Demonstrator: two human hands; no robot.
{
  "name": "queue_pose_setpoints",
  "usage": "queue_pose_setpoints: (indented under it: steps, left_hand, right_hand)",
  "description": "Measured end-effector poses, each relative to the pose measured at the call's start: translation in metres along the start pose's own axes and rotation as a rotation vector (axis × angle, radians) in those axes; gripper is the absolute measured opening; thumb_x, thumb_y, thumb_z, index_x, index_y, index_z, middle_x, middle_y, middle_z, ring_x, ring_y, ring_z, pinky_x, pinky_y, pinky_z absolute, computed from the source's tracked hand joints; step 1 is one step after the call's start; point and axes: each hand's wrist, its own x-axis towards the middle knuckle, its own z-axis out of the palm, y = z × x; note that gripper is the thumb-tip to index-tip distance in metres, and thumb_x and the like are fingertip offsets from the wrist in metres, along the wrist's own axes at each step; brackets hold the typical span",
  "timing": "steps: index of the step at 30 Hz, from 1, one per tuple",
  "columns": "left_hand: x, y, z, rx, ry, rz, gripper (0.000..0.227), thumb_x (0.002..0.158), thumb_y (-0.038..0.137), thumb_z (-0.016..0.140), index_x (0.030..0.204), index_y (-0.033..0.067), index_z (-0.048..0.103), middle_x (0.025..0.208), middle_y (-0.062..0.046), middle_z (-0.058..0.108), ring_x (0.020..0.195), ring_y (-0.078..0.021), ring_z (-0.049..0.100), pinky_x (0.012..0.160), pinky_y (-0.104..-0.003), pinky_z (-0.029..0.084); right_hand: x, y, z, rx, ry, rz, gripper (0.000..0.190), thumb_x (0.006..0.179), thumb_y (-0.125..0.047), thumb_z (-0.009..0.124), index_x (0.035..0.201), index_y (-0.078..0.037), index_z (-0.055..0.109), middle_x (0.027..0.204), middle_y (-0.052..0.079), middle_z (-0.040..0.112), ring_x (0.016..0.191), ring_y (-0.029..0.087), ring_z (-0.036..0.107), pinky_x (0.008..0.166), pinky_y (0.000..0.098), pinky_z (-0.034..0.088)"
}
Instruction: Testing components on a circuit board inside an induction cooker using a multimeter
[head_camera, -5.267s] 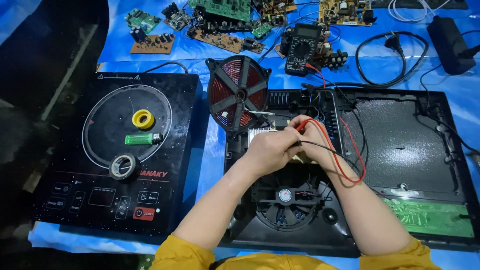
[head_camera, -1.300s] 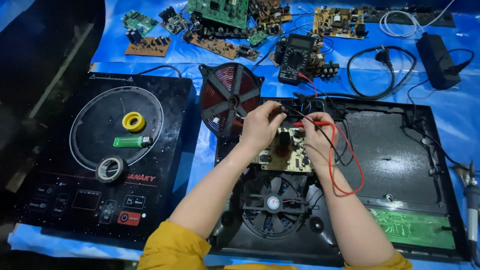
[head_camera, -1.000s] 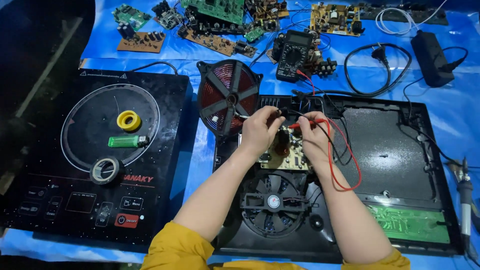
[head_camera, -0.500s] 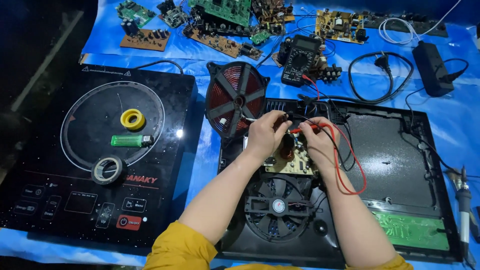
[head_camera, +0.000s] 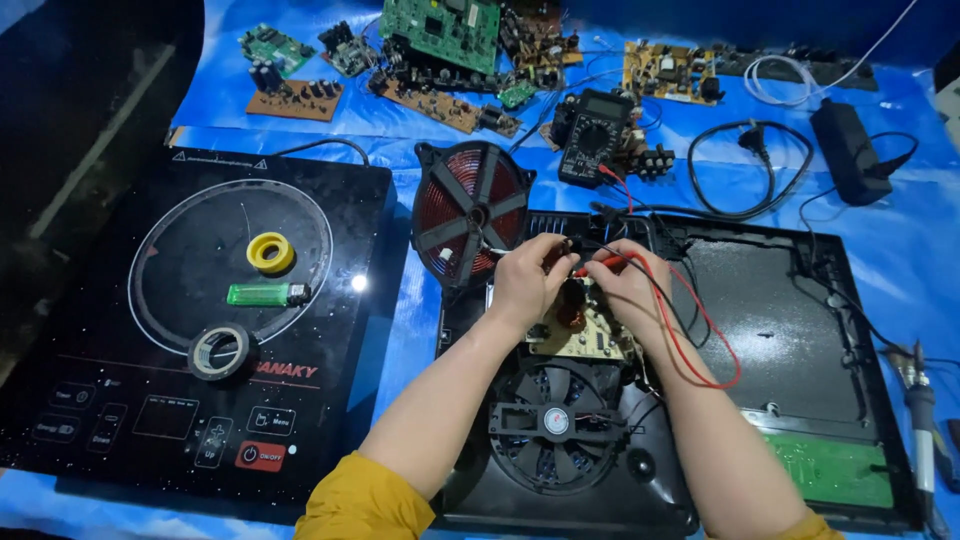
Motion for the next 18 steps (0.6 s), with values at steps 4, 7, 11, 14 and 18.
queue_pose_setpoints:
  steps: [4, 7, 11, 14, 18]
  left_hand:
    - [0.0, 0.002, 0.001, 0.005, 0.004, 0.01, 0.014, 0.093, 0.02, 0.077, 0.105, 0.013, 0.073, 0.083, -0.01, 0.074, 0.079, -0.0312, 0.074, 0.061, -0.038, 0.063]
    - [-0.001, 0.005, 0.0, -0.012, -0.002, 0.005, 0.012, 0.094, 0.019, 0.077, 0.103, 0.0117, 0.073, 0.082, -0.011, 0.074, 0.078, -0.0316, 0.074, 0.06, -0.037, 0.063]
    - [0.001, 0.003, 0.0, -0.014, -0.011, 0.013, 0.012, 0.093, 0.016, 0.077, 0.104, 0.01, 0.074, 0.082, -0.012, 0.075, 0.077, -0.0325, 0.074, 0.06, -0.037, 0.062]
    - [0.001, 0.0, 0.002, -0.066, -0.003, -0.028, 0.012, 0.093, 0.016, 0.078, 0.104, 0.0097, 0.075, 0.083, -0.012, 0.075, 0.077, -0.0305, 0.075, 0.06, -0.036, 0.062]
    - [0.0, -0.004, 0.008, -0.176, 0.009, -0.077, 0.013, 0.095, 0.014, 0.077, 0.106, 0.008, 0.074, 0.084, -0.014, 0.076, 0.076, -0.0283, 0.075, 0.06, -0.036, 0.062]
  right_hand:
    - [-0.004, -0.003, 0.001, -0.022, 0.017, 0.016, 0.013, 0.079, -0.022, 0.079, 0.091, -0.016, 0.079, 0.078, 0.007, 0.075, 0.082, 0.025, 0.073, 0.073, 0.0363, 0.057]
    - [-0.004, -0.002, 0.002, -0.034, 0.03, 0.006, 0.012, 0.081, -0.021, 0.078, 0.091, -0.015, 0.08, 0.078, 0.008, 0.075, 0.082, 0.028, 0.073, 0.074, 0.0372, 0.058]
    - [-0.006, 0.004, 0.007, -0.024, 0.123, -0.021, 0.012, 0.079, -0.022, 0.079, 0.09, -0.015, 0.079, 0.077, 0.009, 0.074, 0.082, 0.027, 0.073, 0.072, 0.0374, 0.058]
    - [-0.012, 0.007, 0.007, 0.02, 0.206, -0.04, 0.013, 0.081, -0.021, 0.08, 0.091, -0.014, 0.078, 0.077, 0.01, 0.073, 0.079, 0.027, 0.072, 0.071, 0.0382, 0.057]
    - [-0.016, 0.026, 0.01, 0.054, 0.287, -0.13, 0.01, 0.083, -0.011, 0.08, 0.092, -0.007, 0.078, 0.077, 0.017, 0.072, 0.079, 0.033, 0.072, 0.07, 0.0394, 0.057]
